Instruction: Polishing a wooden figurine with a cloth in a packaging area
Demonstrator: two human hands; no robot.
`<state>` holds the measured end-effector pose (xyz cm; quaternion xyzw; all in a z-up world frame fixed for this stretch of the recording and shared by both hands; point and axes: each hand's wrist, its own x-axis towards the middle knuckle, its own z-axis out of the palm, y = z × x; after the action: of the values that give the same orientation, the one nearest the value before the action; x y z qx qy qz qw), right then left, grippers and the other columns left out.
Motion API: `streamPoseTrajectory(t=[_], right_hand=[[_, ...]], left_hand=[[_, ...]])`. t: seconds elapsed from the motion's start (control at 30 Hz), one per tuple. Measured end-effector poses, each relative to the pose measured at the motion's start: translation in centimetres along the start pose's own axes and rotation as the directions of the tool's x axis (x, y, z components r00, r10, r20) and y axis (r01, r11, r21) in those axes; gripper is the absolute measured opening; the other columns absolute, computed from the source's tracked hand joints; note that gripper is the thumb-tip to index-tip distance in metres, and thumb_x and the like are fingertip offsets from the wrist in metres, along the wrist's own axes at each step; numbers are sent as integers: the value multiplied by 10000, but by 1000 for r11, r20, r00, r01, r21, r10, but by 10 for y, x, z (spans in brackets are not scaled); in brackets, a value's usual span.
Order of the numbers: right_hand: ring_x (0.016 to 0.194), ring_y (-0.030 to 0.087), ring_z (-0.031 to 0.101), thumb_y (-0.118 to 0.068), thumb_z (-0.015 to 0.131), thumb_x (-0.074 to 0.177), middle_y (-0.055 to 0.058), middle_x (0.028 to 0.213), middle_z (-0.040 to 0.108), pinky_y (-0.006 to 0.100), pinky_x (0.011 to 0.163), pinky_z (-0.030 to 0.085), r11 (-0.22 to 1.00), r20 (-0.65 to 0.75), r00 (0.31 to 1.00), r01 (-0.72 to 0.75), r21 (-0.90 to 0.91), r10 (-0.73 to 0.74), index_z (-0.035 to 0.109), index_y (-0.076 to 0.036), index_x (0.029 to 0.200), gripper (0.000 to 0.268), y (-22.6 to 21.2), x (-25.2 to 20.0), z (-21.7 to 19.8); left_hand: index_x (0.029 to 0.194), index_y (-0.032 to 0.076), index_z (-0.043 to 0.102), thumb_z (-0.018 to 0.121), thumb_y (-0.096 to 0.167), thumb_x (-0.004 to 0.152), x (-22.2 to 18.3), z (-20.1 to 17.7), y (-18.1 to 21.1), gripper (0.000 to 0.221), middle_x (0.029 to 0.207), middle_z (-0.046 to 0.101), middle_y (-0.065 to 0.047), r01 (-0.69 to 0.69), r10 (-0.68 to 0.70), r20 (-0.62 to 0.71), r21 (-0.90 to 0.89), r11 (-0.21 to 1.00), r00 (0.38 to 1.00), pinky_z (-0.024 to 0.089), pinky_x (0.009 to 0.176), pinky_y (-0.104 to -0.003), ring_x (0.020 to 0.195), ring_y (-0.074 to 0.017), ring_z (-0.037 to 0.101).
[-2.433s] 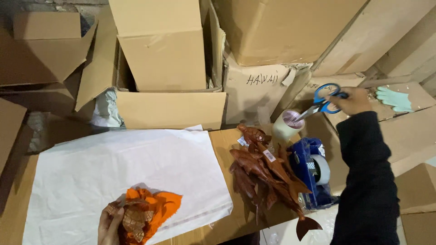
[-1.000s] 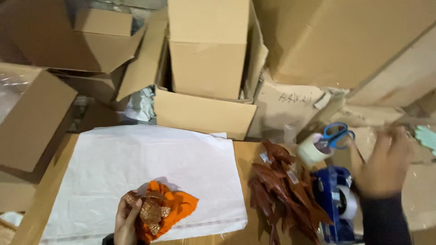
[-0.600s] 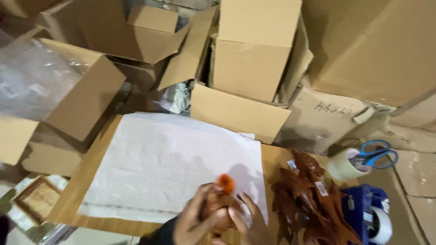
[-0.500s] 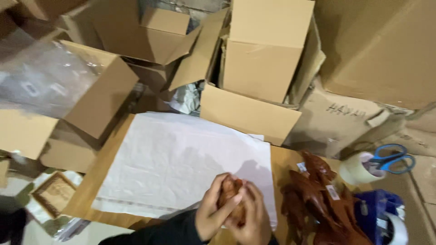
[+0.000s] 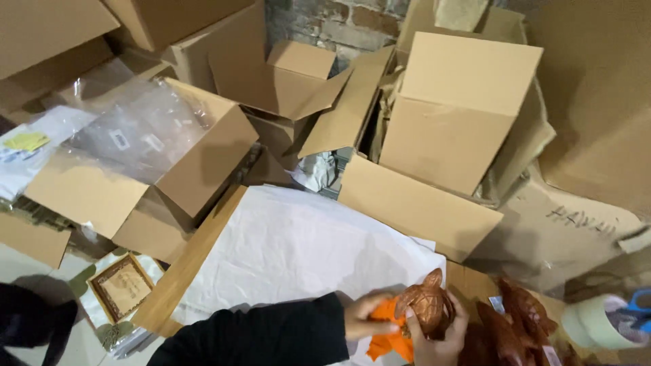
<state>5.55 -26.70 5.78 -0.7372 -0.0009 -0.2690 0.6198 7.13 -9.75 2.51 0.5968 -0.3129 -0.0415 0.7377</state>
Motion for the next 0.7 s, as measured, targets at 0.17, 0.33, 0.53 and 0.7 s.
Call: streamPoseTrajectory(t=[0.17, 0.33, 0.53, 0.7], right_hand=[[1013, 238, 682, -11, 832, 631, 206, 1207, 677, 328, 889, 569, 996, -39, 996, -86, -24, 85, 519, -4, 1365, 798, -21, -7, 16], [1087, 258, 657, -55, 843, 632, 204, 1285, 625, 359, 924, 559, 998, -67, 998, -13, -63, 9, 497, -33, 1357, 804, 0, -12, 11], [1074, 242, 680, -81, 841, 653, 177, 1243, 668, 334, 912, 562, 995, 15, 997, -72, -74, 73, 550, -15, 1347, 755, 2, -20, 15], [1192, 251, 654, -263, 729, 781, 136, 1320, 623, 350, 985, 539, 977, 187, 978, -51, -209, 91, 603, -15, 1329, 614, -48, -22, 20]], left_hand=[[1121, 93, 626, 527, 175, 1115, -8, 10, -30, 128, 1055, 639, 14, 72, -88, -181, -92, 993, 979, 484, 839, -225, 940, -64, 589], [1204, 70, 624, 484, 311, 1089, 4, 0, -19, 301, 1016, 652, -19, 129, -198, -359, -207, 970, 912, 477, 826, -237, 907, -81, 591], [1425, 78, 428, 553, 455, 1016, 9, 3, -12, 570, 1392, 482, -95, -89, -73, -440, -336, 938, 895, 373, 1104, -292, 1280, -169, 474], [1569, 82, 303, 647, 203, 983, -2, 4, 16, 690, 1457, 473, -46, 38, -121, -144, -477, 878, 982, 359, 1173, -296, 1347, -127, 464]])
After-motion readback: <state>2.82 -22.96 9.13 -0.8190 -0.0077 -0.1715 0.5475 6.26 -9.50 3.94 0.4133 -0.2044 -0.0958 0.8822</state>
